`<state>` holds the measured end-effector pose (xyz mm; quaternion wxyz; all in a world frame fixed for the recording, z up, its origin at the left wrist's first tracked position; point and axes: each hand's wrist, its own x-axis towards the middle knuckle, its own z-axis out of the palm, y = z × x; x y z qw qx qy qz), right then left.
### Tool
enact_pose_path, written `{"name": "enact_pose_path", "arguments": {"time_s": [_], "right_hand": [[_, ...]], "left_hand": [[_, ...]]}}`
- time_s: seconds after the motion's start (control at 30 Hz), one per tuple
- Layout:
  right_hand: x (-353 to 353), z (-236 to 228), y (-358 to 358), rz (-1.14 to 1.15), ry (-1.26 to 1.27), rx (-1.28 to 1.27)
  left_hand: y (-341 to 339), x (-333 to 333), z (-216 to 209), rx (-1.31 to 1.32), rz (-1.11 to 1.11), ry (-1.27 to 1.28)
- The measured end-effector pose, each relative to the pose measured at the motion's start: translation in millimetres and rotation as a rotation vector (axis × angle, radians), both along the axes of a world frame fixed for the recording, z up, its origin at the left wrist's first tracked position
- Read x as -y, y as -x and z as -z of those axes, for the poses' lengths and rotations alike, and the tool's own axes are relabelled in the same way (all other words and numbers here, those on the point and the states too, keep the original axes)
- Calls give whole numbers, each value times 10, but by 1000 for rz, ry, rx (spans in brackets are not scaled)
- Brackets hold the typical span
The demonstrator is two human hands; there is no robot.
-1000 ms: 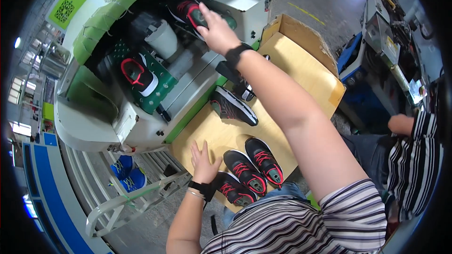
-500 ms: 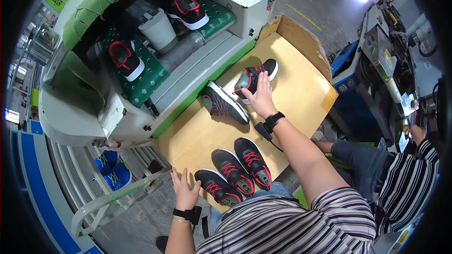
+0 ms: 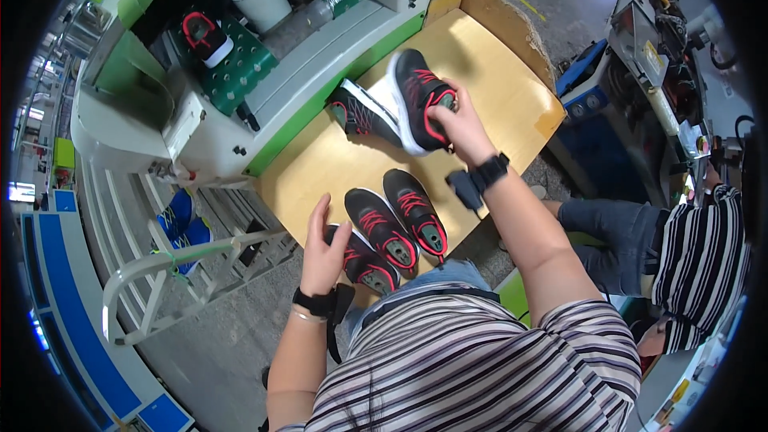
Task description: The person is loading finished shoes into a shoe-setting or heat-treatment machine in an assembly line.
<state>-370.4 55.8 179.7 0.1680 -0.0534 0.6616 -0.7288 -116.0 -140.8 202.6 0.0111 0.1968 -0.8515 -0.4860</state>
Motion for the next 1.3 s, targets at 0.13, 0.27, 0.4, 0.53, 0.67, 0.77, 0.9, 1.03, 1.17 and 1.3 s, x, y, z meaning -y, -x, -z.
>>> {"name": "enact_pose_path", "arguments": {"time_s": [0.13,0.27,0.4,0.53,0.67,0.77,0.9,1.03,1.17,1.3], "right_hand": [[31,-650,-855,-451,198,-204],[-238,-250,-1075,-475,-339,-375],[-596,647,-1550,-574,-599,-470],[-494,508,-1611,-559,-700,-267],[-459,495,-1651,-518,-627,-341],[-618,348,-1438,-296,-330,82],[-496,-401,-852,-205,-268,110],[143,-969,-22,-36,-129,-398],[1143,-1349,923,54,-171,-786],[1814,-911,1727,80,-426,-746]], "left_hand": [[260,-330,-109,-151,-12,-1233],[303,-166,-223,-231,-140,-1677],[697,197,-510,-216,-169,-1649],[1274,779,-557,-315,-73,-1598],[1699,1394,-298,-577,-288,-1666],[1834,1341,-195,-613,-377,-1661],[1694,1293,-231,-548,-307,-1650],[1594,1359,-291,-556,-228,-1722],[1516,1378,-237,-527,-115,-1735],[1430,998,-215,-300,-130,-1533]]}}
